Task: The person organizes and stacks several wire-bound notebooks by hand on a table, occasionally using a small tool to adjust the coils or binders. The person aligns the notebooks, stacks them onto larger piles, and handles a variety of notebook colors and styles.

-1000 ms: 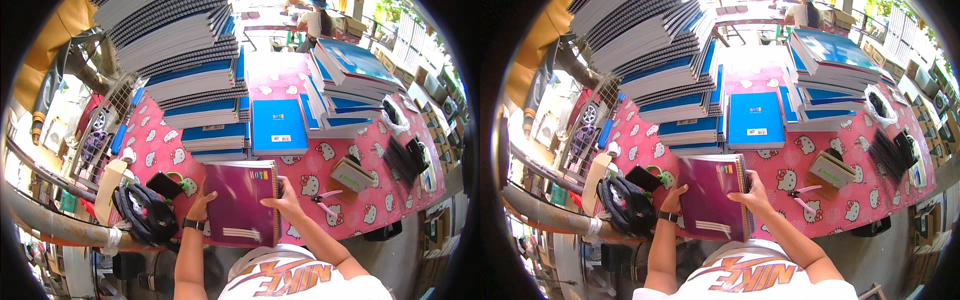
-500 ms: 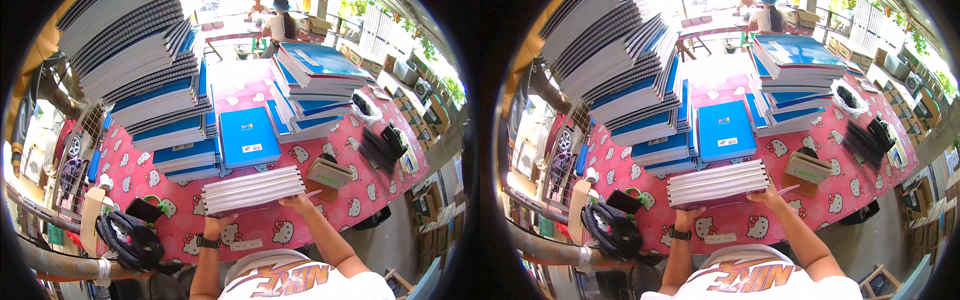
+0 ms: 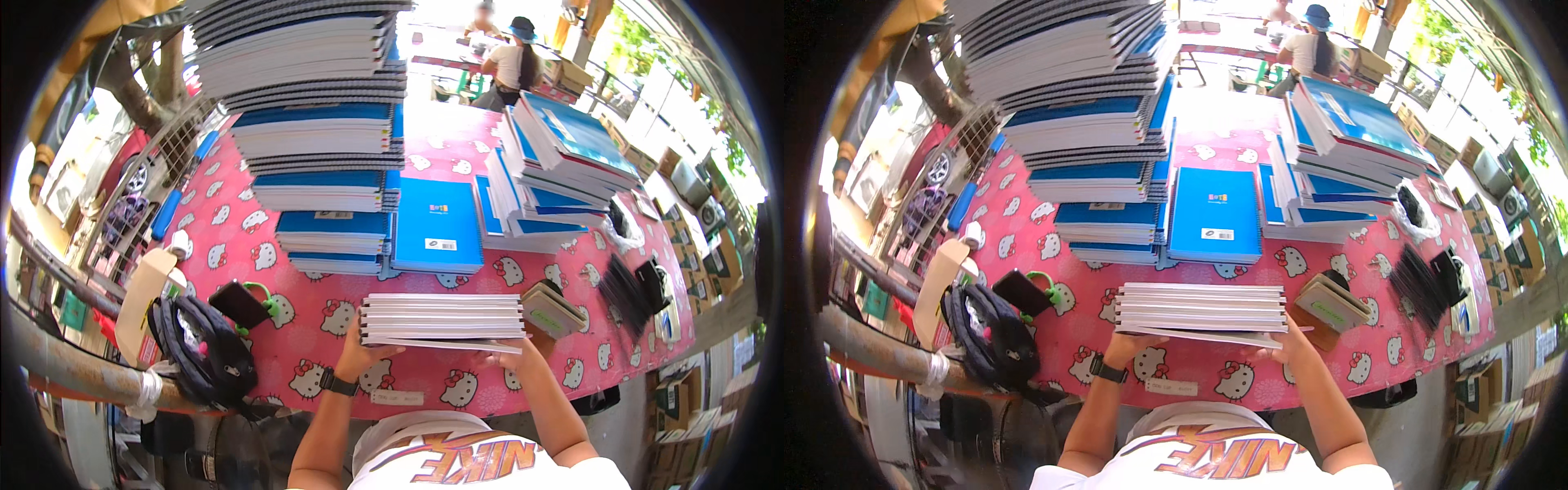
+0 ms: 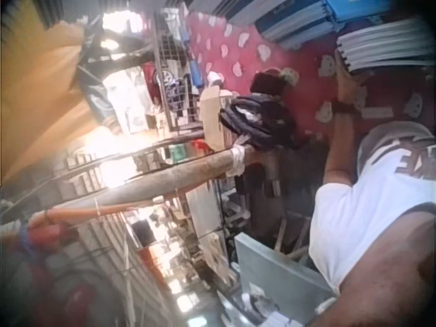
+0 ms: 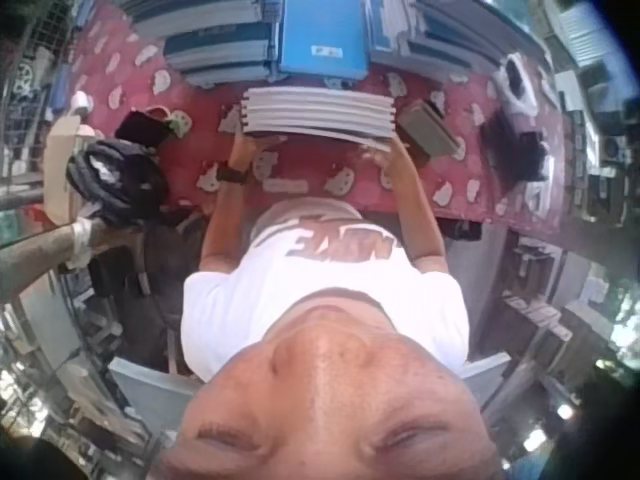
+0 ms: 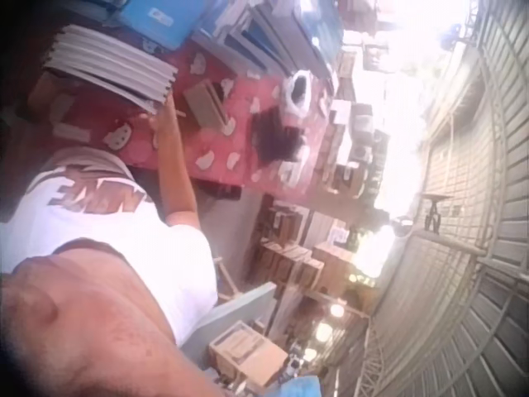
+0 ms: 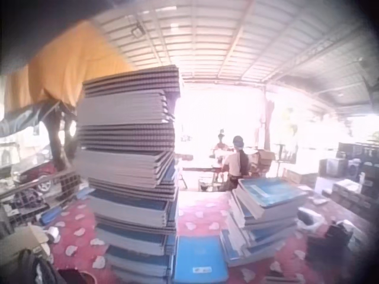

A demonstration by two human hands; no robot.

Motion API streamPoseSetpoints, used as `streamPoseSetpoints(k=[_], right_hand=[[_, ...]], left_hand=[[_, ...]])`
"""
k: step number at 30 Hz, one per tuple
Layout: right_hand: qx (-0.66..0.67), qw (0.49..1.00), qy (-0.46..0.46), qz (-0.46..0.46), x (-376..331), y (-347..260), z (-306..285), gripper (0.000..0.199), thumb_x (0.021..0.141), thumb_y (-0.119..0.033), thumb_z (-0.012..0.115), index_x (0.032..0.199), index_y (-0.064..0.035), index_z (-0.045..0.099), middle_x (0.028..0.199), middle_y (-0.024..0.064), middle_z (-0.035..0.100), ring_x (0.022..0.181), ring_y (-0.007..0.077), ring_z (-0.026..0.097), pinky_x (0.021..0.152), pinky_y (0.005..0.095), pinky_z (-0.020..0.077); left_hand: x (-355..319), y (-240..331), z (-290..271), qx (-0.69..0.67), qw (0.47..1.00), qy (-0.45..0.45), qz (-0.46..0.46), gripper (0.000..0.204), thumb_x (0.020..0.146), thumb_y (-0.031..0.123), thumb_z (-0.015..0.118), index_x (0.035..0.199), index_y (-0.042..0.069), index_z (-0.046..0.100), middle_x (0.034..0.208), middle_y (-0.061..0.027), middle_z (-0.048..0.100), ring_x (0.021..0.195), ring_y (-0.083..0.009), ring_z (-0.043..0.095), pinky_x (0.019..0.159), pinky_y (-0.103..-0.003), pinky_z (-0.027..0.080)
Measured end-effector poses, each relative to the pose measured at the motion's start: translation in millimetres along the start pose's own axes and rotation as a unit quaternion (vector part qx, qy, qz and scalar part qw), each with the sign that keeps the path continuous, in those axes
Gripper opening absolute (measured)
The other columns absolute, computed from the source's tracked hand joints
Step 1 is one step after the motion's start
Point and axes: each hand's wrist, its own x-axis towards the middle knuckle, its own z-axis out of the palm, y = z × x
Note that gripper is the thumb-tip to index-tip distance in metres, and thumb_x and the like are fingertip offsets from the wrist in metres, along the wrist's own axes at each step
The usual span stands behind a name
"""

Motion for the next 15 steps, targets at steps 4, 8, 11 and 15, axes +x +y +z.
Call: streamPoseSetpoints(k=[4,8,11,15], right_hand=[[0.021,0.998,-0.029,0.047,5.3,-18.9,-7.0,0.059,0.082,-0.047,0.045,0.119,-0.0012,0.051,0.095,0.0230,0.063,0.072,0.0392,0.065,0.054,0.0470,0.0560],[0.130,0.970,-0.152,0.140,12.0,-30.4,-2.4,0.060,0.086,-0.047,0.041,0.122,-0.0001,0.048,0.104,0.0249,0.061,0.080,0.0426,0.063,0.066,0.0522,0.0533],[0.045,0.998,-0.031,0.039,-10.9,-31.5,39.7,0.063,0.087,-0.052,0.039,0.122,-0.0006,0.049,0.108,0.0239,0.060,0.090,0.0409,0.062,0.072,0.0557,0.0509],[0.107,0.979,-0.162,0.058,-23.1,-27.3,-19.5,0.060,0.078,-0.028,0.052,0.133,-0.0083,0.039,0.122,0.0176,0.052,0.105,0.0290,0.056,0.090,0.0412,0.0462]], left_hand=[[5.7,-11.8,2.1,-0.071,0.996,0.013,-0.059,0.073,0.058,0.001,0.084,0.120,0.005,0.045,0.112,-0.0058,0.058,0.104,-0.0150,0.054,0.090,-0.031,0.045],[8.0,1.8,0.4,-0.016,0.999,-0.013,-0.025,0.077,0.056,-0.002,0.083,0.121,0.005,0.043,0.114,-0.0052,0.056,0.106,-0.0152,0.053,0.093,-0.032,0.043],[-13.1,21.9,12.0,-0.127,0.992,-0.004,-0.008,0.070,0.058,0.001,0.079,0.120,0.005,0.045,0.113,-0.0062,0.056,0.106,-0.0158,0.052,0.097,-0.035,0.039],[-14.5,53.6,18.7,0.179,0.954,-0.099,0.222,0.053,0.058,0.010,0.075,0.108,0.012,0.057,0.109,-0.0060,0.057,0.108,-0.0269,0.052,0.106,-0.048,0.021]])
